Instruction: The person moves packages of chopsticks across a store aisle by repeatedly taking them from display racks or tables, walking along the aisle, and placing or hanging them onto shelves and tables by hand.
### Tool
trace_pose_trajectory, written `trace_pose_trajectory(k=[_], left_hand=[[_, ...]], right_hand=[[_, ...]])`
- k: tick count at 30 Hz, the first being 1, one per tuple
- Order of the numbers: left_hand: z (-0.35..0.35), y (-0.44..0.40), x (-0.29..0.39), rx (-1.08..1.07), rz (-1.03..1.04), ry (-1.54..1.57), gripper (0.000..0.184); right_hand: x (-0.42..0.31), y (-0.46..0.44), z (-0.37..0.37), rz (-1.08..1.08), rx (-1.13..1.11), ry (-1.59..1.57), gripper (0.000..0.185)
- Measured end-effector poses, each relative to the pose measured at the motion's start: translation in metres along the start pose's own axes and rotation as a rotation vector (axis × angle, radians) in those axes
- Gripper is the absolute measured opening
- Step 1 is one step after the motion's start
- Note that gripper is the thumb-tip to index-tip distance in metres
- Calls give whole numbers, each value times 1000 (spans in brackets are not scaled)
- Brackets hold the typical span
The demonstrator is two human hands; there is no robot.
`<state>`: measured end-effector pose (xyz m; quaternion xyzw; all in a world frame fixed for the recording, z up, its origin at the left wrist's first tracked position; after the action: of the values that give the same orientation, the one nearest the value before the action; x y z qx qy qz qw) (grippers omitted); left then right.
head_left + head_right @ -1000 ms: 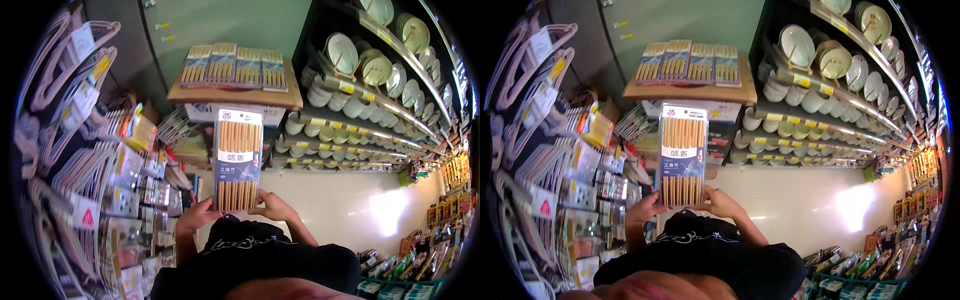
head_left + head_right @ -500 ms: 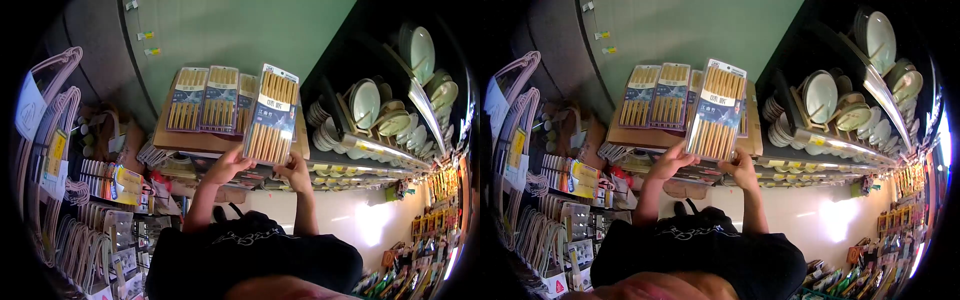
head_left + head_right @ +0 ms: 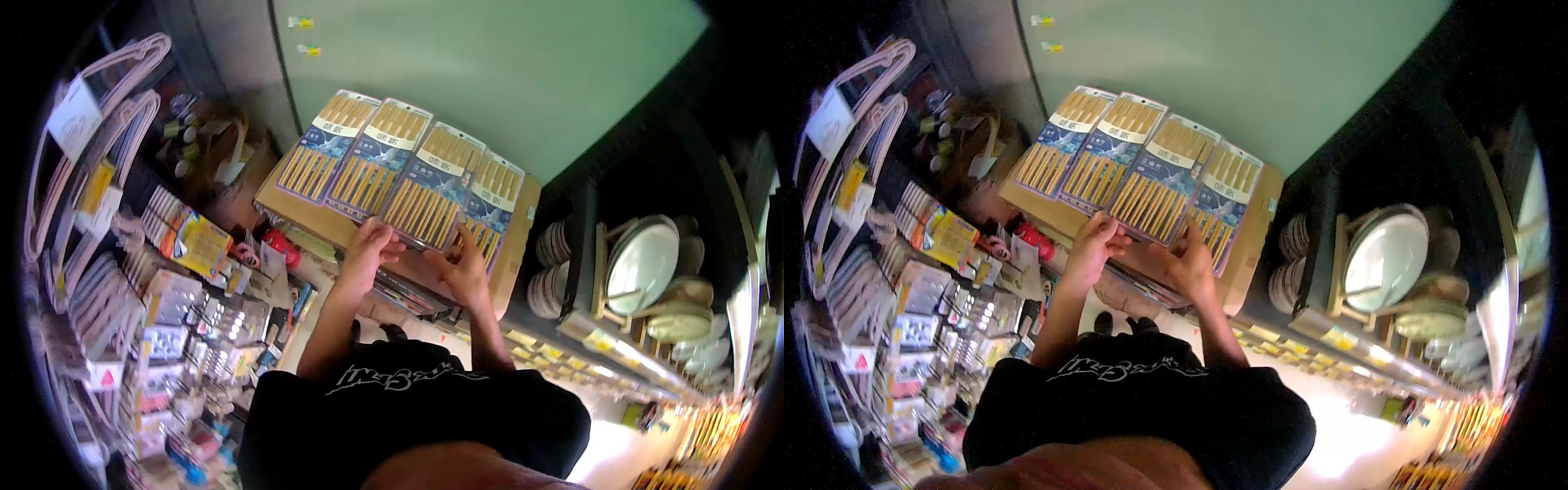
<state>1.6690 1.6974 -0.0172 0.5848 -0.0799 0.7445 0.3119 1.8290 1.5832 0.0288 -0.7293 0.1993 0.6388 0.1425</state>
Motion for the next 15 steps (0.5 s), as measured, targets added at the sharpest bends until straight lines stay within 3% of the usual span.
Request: trace_pose_trajectory(k=[3, 8, 12, 15], left_hand=[[11, 8, -9, 74, 2, 83, 16], [30, 59, 4, 152, 142, 110, 45], [39, 97, 0, 68, 155, 77, 42], [45, 132, -11, 63, 149, 35, 40]], right_hand=[[-2, 2, -5, -54, -35, 36, 82], [1, 3, -11, 37, -156, -258, 88], [4, 3, -12, -62, -208, -397, 91], [13, -1, -21, 28, -215, -263, 85]])
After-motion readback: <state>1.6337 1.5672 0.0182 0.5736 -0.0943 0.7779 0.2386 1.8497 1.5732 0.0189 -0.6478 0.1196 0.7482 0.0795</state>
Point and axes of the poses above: each hand's wrist, its own y-axis away from the middle knuckle, its own z-axis out of the palm, x = y × z, the point moved 3 cm from there along -y, towards the middle knuckle, and after that the axes turned 10 degrees about -y, right-handed, at the moved point
